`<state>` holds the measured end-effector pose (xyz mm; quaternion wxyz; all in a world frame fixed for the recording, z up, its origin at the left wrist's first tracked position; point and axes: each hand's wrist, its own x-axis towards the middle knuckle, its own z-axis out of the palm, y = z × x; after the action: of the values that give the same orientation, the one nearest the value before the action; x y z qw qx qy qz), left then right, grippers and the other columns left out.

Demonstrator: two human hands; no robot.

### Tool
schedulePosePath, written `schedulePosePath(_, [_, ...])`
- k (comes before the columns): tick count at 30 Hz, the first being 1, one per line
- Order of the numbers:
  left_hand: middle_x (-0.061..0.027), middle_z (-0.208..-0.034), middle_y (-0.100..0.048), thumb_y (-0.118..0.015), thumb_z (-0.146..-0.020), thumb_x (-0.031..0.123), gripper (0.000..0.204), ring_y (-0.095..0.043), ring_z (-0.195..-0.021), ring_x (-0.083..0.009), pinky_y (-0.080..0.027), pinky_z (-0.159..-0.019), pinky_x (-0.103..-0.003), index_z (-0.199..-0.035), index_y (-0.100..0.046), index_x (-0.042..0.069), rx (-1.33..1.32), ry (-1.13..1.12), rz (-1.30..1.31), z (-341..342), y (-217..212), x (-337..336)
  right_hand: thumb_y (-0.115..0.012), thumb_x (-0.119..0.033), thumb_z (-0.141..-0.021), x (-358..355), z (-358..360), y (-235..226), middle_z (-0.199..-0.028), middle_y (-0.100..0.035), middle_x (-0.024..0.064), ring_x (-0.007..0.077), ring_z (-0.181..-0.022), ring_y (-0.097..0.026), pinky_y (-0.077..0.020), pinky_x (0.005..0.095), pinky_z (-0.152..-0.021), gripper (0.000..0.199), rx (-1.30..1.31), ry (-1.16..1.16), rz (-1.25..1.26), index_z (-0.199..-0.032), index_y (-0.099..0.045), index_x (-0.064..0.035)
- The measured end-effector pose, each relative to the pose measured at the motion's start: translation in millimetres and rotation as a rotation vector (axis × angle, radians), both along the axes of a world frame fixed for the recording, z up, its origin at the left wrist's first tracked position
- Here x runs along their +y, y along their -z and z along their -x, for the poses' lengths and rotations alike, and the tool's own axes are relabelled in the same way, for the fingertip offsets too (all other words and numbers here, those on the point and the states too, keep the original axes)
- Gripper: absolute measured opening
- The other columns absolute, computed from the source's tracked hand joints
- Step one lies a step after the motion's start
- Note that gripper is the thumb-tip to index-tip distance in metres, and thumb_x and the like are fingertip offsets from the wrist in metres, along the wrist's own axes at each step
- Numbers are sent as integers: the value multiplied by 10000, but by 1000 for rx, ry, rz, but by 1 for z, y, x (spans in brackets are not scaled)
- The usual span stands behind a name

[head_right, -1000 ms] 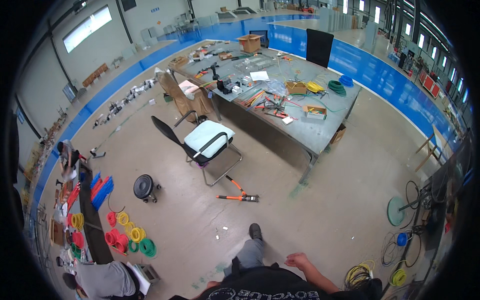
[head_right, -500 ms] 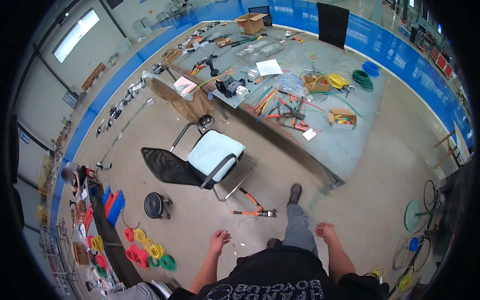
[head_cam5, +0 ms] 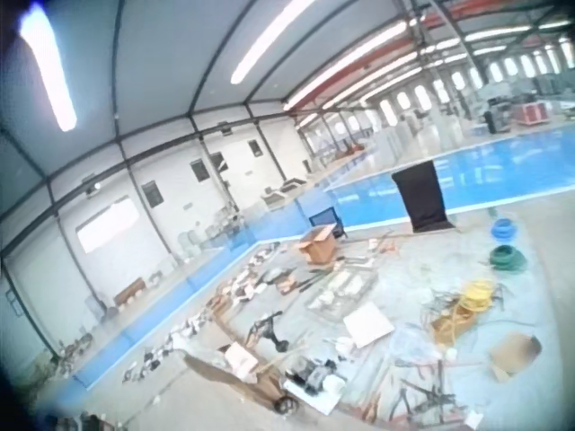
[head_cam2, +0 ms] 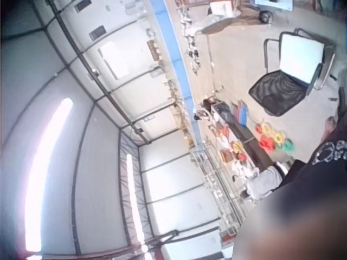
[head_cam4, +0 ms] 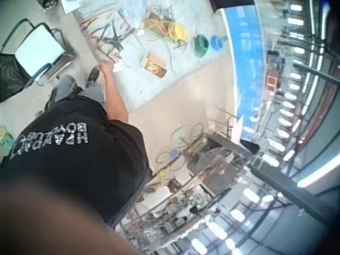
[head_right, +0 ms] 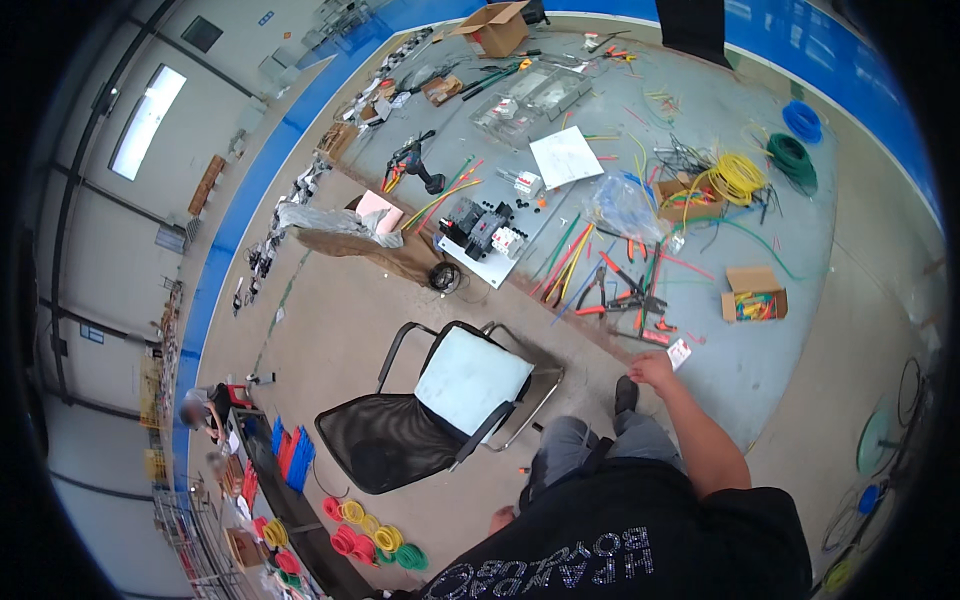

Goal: The person sits at a workbench and prepares electrical wires by stripping insulation and bending the ends into loops. They handle yellow, red, and green wires and connect them to terminals on a mounted electrical panel containing contactors and breakers.

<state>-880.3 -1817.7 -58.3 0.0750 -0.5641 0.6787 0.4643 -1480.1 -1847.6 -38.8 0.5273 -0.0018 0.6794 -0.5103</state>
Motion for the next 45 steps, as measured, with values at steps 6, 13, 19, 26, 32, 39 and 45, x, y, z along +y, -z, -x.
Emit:
schedulePosePath(6, [-96, -1061, -747, -629, -938, 114, 326, -704, -928, -258, -565, -867, -419, -1231, -709, -7, 172, -315, -125, 144, -94, -128, -667, -6, -931, -103, 43, -13, -953, -728, 115, 219, -784, -746, -625, 340, -687, 141, -31, 28, 32, -1066, -697, 22])
schedulePosePath(13, [-80, -987, -755, -600, -936, 92, 279, -718, -805, -261, -562, -681, -404, -1182, -707, 14, 113, 195, 155, 142, -18, -304, -673, -26, -931, -163, 47, 6, -973, -735, 101, 223, -816, -758, -624, 352, -693, 190, -147, 123, -7, -1115, -696, 17])
schedulePosePath(19, [-67, -927, -744, -677, -986, 260, 281, -735, -818, -168, -570, -675, -300, -1137, -707, 25, -4, -241, -479, 202, 6, -505, -692, -38, -897, -261, 68, 38, -898, -744, 110, 189, -753, -735, -599, 319, -626, 220, 45, 216, -66, -1101, -735, 33])
schedulePosePath(26, [-207, -821, -726, -662, -943, 329, 257, -702, -805, -464, -565, -686, -549, -901, -733, 86, -268, 333, 258, 143, 72, -728, -705, -83, -893, -414, 89, 61, -926, -754, 95, 170, -793, -743, -610, 306, -656, 225, 281, 74, -291, -1077, -763, 32])
schedulePosePath(32, [-225, -1112, -746, -760, -845, 398, 476, -698, -1084, -434, -544, -954, -535, -1168, -674, 60, -619, 300, -67, 146, 70, -816, -690, -86, -920, -491, 116, 77, -975, -758, 92, 164, -804, -740, -604, 298, -677, 289, 471, 0, -430, -1186, -737, 18])
schedulePosePath(39, [-286, -1269, -671, -769, -856, 458, 760, -624, -1221, -479, -489, -1039, -555, -1429, -524, 23, -750, 423, -202, 145, 96, -823, -593, -53, -1022, -482, 74, 42, -1347, -667, 132, 194, -1079, -722, -616, 303, -795, 415, 335, 410, -298, -1428, -584, 34])
schedulePosePath(45, [-234, -1012, -742, -741, -897, 514, 640, -705, -1010, -448, -545, -877, -544, -1327, -582, 68, -626, 508, -268, 55, 148, -831, -622, -67, -1039, -473, 44, 45, -1199, -693, 84, 167, -995, -693, -565, 292, -828, 293, 309, 576, -360, -1304, -649, 54])
